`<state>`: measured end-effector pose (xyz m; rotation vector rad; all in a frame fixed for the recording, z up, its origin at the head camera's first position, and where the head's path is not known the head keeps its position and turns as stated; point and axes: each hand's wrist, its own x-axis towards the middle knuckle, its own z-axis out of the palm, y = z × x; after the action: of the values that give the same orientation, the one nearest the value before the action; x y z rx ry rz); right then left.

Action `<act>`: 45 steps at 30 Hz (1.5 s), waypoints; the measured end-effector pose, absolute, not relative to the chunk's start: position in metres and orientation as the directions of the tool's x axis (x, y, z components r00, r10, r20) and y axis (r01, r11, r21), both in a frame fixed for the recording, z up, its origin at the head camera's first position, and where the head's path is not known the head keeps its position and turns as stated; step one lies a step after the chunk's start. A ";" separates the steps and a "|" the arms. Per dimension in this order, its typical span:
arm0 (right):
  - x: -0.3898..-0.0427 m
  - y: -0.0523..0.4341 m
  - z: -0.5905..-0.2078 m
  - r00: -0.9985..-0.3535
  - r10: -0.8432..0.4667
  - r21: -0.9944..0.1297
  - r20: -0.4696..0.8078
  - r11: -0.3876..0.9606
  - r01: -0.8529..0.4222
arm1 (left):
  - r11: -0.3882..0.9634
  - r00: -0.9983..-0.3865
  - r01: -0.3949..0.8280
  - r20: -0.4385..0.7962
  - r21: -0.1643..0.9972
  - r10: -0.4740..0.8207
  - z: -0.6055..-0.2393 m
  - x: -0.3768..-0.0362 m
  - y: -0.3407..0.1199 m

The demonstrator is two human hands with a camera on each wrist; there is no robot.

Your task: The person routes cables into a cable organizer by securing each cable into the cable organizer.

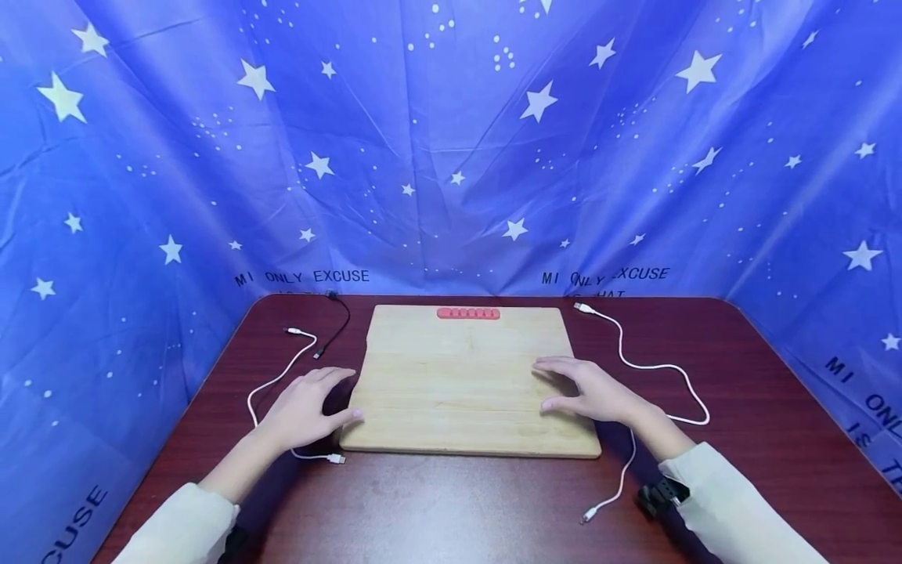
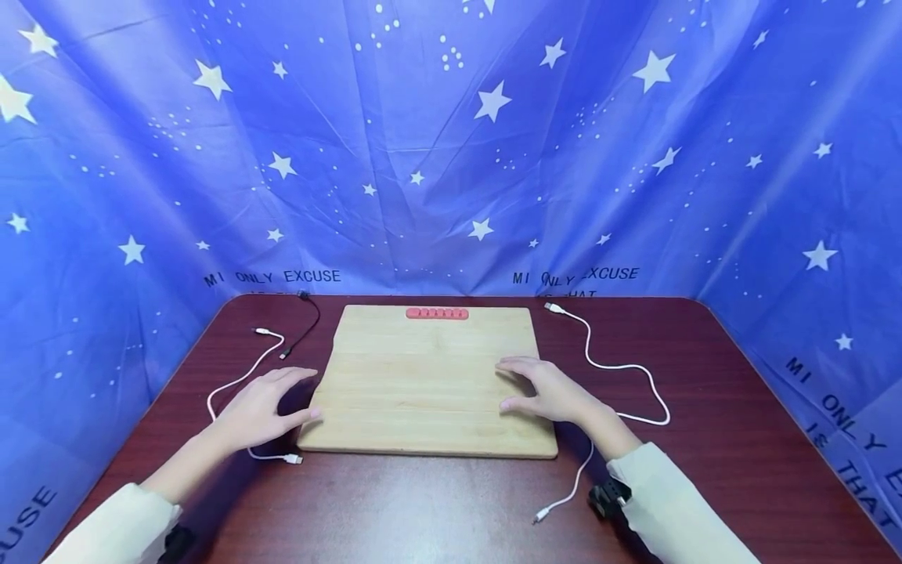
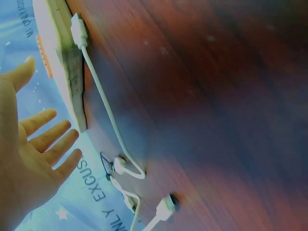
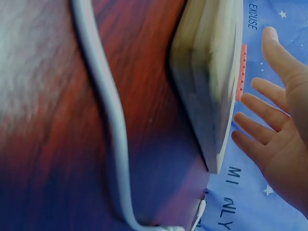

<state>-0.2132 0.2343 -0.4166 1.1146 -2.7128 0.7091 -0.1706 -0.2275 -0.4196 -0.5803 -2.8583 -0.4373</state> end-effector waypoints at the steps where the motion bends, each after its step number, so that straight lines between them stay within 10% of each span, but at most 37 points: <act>1: -0.213 0.233 -0.416 -0.715 -0.637 -0.376 0.286 0.612 -0.696 | 0.881 -0.904 0.405 0.250 0.245 0.346 -0.419 -0.169 -0.230; 45: -0.205 0.175 -0.404 -0.668 -0.723 -0.441 0.175 0.549 -0.710 | 0.937 -0.987 0.141 0.123 0.318 0.107 -0.421 -0.169 -0.264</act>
<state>-0.2049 0.1748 -0.4042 1.2897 -2.7888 0.7747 -0.1689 -0.2641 -0.4211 -0.1916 -2.9892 -0.5026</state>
